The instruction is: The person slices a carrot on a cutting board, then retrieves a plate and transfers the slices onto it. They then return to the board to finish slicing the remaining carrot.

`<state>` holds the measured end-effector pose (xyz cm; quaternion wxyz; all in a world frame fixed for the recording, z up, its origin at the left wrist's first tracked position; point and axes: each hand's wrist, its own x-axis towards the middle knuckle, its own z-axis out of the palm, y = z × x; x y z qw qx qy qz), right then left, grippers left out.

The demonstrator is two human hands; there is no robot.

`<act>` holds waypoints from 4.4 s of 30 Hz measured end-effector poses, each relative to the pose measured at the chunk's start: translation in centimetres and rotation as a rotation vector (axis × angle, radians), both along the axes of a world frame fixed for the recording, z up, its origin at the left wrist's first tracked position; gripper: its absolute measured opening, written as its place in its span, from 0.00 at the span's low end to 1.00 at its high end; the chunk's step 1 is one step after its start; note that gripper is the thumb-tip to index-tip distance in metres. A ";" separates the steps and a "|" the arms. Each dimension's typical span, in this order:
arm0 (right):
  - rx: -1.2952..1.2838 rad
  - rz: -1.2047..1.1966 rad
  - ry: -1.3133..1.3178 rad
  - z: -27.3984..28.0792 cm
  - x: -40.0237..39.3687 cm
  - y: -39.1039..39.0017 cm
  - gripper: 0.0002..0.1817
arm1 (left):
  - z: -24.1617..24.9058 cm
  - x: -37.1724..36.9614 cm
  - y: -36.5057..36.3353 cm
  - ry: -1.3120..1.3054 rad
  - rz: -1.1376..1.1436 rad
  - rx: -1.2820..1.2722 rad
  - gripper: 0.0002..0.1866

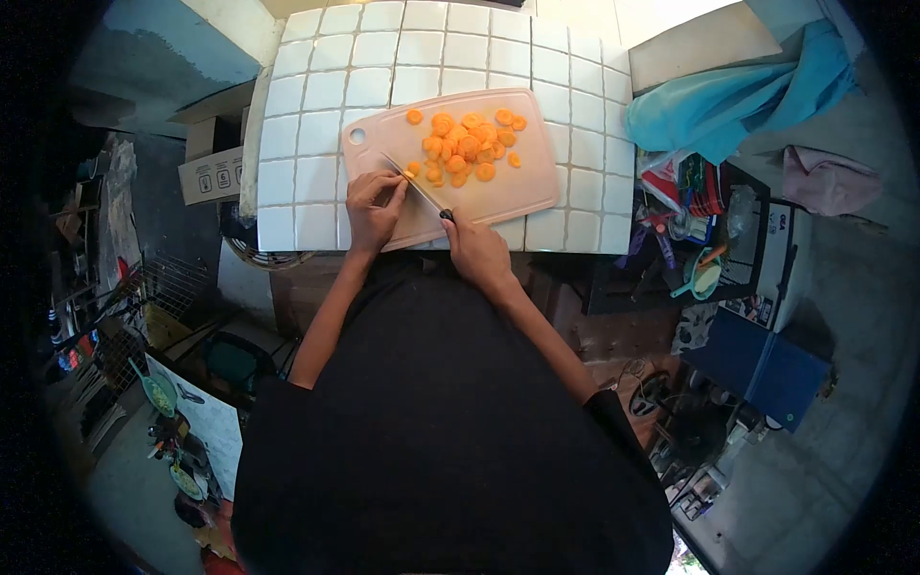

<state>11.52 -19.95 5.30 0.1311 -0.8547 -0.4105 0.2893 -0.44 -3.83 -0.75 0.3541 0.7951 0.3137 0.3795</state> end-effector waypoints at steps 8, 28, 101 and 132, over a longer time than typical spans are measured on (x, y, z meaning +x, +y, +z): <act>0.107 -0.151 0.186 -1.3 0.5 -2.6 0.20 | 0.1 0.1 0.0 -0.008 0.020 -0.053 0.05; 0.036 0.002 0.034 -0.4 0.7 -1.0 0.17 | 0.0 0.2 0.1 -0.023 0.025 -0.056 0.05; 0.054 0.018 0.089 1.0 1.1 -1.8 0.19 | -0.6 -0.3 -0.3 -0.027 0.037 -0.071 0.07; 0.194 -0.182 0.070 1.4 0.0 -2.6 0.17 | 1.3 -0.5 -0.1 0.027 0.036 0.044 0.15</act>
